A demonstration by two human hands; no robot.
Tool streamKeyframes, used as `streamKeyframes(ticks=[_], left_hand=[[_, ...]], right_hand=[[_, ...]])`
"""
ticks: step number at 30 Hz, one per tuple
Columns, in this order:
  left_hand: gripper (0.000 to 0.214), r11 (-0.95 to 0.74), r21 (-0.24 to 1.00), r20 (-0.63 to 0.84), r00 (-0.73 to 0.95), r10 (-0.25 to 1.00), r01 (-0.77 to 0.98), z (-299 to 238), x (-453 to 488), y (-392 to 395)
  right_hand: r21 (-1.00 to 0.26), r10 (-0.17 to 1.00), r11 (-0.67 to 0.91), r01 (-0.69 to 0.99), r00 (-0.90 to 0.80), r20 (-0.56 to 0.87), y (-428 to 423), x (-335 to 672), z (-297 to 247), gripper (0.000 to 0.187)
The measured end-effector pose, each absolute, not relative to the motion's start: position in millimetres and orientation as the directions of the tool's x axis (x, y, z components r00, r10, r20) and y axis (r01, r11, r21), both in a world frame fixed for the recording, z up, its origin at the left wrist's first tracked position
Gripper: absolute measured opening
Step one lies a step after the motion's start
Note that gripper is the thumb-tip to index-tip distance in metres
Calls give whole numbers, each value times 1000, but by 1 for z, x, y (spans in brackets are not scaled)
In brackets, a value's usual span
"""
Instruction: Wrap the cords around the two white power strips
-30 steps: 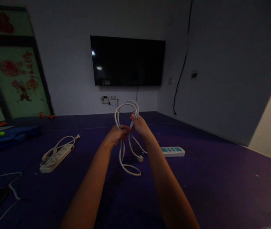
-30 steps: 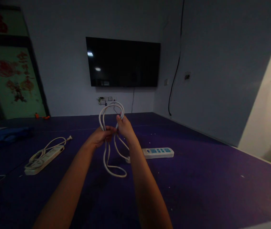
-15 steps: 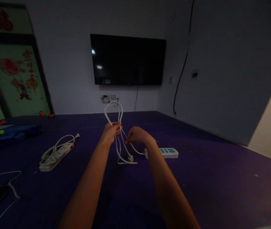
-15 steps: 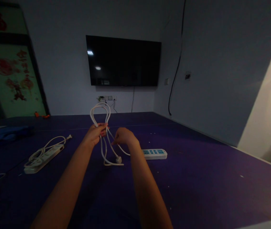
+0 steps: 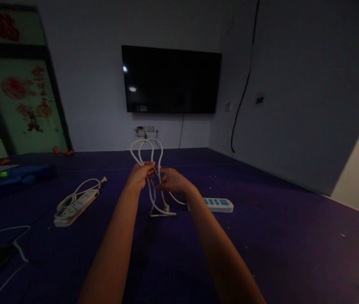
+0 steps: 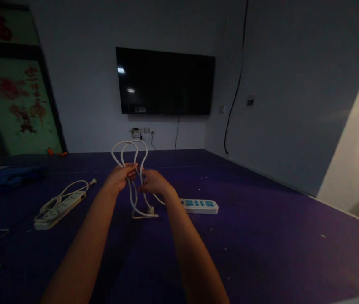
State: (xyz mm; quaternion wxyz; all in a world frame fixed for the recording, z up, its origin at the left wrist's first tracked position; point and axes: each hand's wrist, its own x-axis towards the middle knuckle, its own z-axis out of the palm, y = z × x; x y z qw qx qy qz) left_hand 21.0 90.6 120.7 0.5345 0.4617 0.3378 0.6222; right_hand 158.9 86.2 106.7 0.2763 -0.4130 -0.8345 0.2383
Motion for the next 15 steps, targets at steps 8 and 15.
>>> streamKeyframes(ticks=[8,15], left_hand=[[11,-179,917,196,12,981,-357,121,10,92],[13,-156,923,181,39,983,-353,121,12,92]], right_hand=[[-306,878,467,829,-393,273,71,190,127,53],[9,887,378,926,-365,282,60,177,134,28]])
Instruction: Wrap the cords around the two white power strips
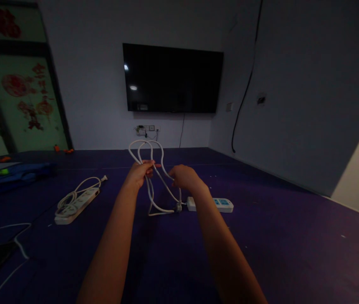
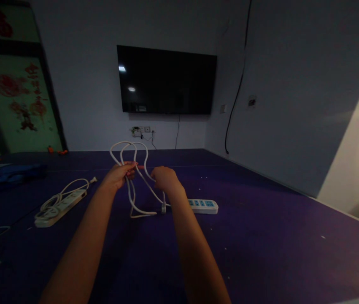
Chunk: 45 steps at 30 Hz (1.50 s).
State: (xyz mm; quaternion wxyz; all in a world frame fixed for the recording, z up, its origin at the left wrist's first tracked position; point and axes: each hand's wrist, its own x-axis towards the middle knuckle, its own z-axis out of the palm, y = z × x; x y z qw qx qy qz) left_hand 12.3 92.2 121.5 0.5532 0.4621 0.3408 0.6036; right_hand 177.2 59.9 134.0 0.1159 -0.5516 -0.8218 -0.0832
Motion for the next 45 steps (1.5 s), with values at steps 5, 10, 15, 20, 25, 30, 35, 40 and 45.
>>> streamKeyframes(ticks=[5,10,15,20,25,30,35,40,45], left_hand=[[15,-148,925,174,46,984,-351,122,13,92],[19,-145,924,171,42,984,-354,121,18,93],[18,-132,925,170,77,982,-357,121,22,89],[16,-113,928,172,138,975,-356,124,24,82],[15,-130,933,202,190,961,-335,125,26,78],[16,-242,915,284,89,955,-323,135,21,70],[19,-346,840,387,15,922,-418,160,-2,45],[15,-450,774,459,-97,883,-445,176,-33,23],[18,-471,843,465,-89,881,-261,175,-57,12]], right_hand=[[115,902,301,947,-322,289,55,170,137,18],[-14,865,477,879,-467,185,65,166,128,12],[-327,857,508,797,-507,96,78,163,111,20],[-278,880,466,840,-406,247,97,159,91,34],[-378,875,484,789,-446,190,113,154,74,14],[-423,880,469,775,-452,147,113,155,73,16],[-481,897,415,772,-435,76,112,156,73,16],[-597,933,311,740,-356,45,118,157,67,18],[-741,984,160,653,-162,70,130,173,65,20]])
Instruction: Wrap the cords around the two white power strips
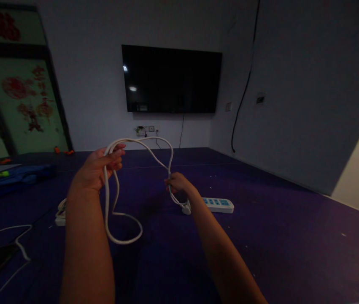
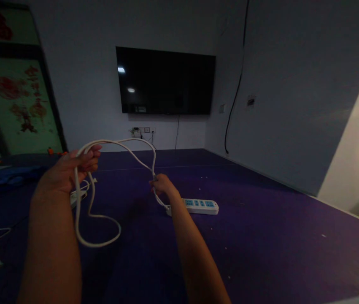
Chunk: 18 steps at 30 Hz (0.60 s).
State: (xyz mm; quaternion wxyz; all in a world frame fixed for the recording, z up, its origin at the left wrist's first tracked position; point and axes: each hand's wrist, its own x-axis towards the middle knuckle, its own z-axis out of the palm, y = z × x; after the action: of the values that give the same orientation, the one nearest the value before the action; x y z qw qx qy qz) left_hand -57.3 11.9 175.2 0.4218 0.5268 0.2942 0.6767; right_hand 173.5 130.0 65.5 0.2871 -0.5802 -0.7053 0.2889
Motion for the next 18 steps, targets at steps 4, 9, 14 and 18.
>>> streamKeyframes(ticks=[4,9,14,18], left_hand=[[22,-385,903,413,-141,900,190,170,-73,8],[12,-260,720,505,-229,832,643,163,-84,14],[14,-123,565,550,-262,793,816,161,-91,25],[17,-31,519,604,-342,720,854,157,-101,23]], right_hand=[[-837,995,59,544,40,96,138,199,66,22],[-906,963,3,424,242,116,142,233,63,25],[-941,931,-14,338,349,111,144,250,57,27],[-951,911,-22,308,398,108,146,258,55,27]])
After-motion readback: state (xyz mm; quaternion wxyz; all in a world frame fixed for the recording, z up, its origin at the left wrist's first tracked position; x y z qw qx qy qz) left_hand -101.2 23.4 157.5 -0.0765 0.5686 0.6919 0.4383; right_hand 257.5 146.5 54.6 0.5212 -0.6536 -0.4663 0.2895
